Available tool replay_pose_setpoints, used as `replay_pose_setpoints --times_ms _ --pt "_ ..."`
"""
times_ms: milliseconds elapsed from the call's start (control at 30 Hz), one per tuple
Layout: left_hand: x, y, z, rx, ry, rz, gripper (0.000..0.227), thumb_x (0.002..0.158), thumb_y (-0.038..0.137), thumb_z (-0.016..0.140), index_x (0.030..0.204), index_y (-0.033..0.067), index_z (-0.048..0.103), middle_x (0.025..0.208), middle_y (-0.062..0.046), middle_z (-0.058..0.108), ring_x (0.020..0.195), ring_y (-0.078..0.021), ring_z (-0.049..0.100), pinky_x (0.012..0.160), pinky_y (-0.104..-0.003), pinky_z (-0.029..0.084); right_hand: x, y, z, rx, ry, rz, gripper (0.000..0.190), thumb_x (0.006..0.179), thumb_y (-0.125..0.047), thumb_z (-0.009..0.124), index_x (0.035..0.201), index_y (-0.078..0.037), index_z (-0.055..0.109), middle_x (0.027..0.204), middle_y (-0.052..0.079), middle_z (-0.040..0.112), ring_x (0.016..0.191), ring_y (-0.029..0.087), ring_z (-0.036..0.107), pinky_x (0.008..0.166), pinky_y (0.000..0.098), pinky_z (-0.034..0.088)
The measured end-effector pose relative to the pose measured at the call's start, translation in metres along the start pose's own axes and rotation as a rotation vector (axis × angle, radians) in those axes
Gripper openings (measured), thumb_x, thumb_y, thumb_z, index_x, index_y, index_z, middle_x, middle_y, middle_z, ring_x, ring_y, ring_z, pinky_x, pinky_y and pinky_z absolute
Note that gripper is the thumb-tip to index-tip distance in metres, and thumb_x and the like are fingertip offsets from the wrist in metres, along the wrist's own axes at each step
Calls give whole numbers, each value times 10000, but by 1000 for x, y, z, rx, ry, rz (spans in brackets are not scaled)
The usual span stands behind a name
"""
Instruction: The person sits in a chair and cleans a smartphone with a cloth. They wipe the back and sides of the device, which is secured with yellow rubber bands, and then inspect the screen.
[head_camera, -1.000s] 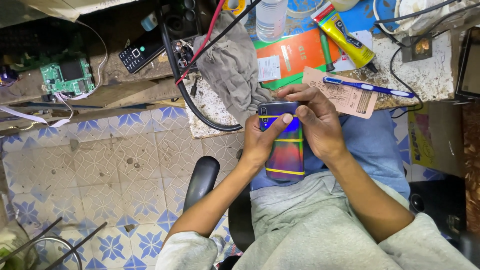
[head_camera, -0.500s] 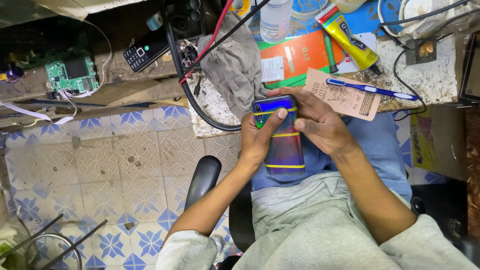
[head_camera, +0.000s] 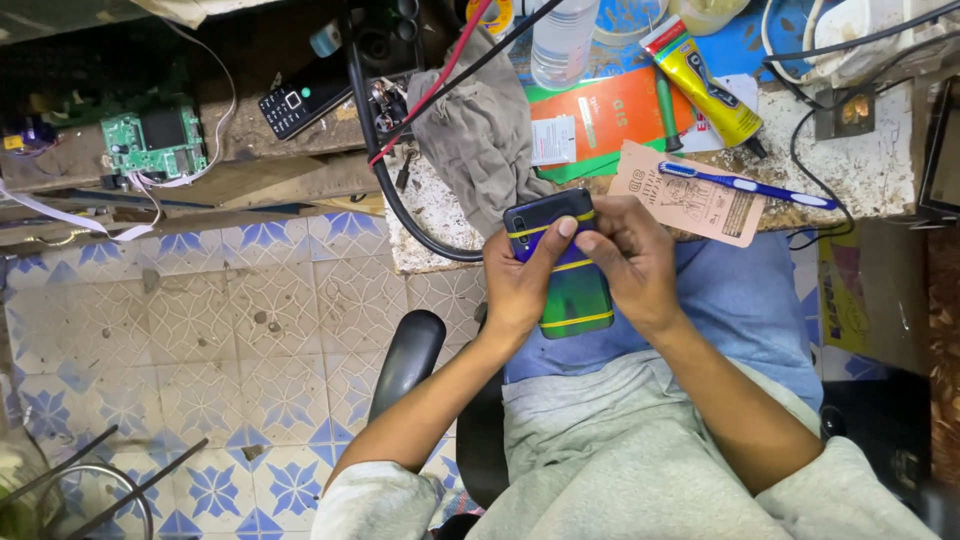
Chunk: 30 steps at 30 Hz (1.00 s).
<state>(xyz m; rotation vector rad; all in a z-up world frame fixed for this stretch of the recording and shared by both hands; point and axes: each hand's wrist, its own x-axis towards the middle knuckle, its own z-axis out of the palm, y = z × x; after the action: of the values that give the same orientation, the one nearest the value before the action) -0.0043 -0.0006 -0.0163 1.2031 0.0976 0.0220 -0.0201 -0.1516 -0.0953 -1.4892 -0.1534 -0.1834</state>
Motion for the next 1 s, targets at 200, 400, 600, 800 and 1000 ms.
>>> replay_pose_setpoints --times_ms 200,400,600,800,1000 --pt "-18 -12 3 45 -124 20 89 836 95 846 808 69 766 645 -63 718 702 -59 664 593 -251 564 22 -36 -8 -297 170 -108 249 1128 -157 536 1216 2 706 623 37 537 579 97 480 629 268 447" --pt "-15 -38 -8 122 -227 102 80 897 100 815 876 40 766 674 -126 728 706 -170 729 618 -285 568 37 -89 -7 -291 -96 -403 331 1104 -109 485 1358 71 597 1283 217 548 1048 263 545 904 407 491" --pt "-11 -56 -16 83 -248 68 49 886 77 807 902 47 772 725 -83 751 776 -93 691 651 -293 578 38 -83 -13 -406 -254 -583 282 990 -165 660 1165 23 779 1132 222 707 999 387 648 902 480 524" --pt "-7 -33 -17 168 -342 75 156 904 198 797 929 48 765 751 -122 744 800 -94 632 650 -334 559 38 -86 1 -475 -301 -582 444 1017 -328 610 1299 -3 721 1191 220 684 1009 441 632 920 524 509" --pt "-5 -67 -22 148 -378 19 154 941 171 771 976 21 772 773 -145 755 796 -135 668 675 -322 558 37 -80 -6 -473 -287 -635 464 1028 -367 564 1320 -42 721 1259 181 667 1102 402 608 965 496 487"
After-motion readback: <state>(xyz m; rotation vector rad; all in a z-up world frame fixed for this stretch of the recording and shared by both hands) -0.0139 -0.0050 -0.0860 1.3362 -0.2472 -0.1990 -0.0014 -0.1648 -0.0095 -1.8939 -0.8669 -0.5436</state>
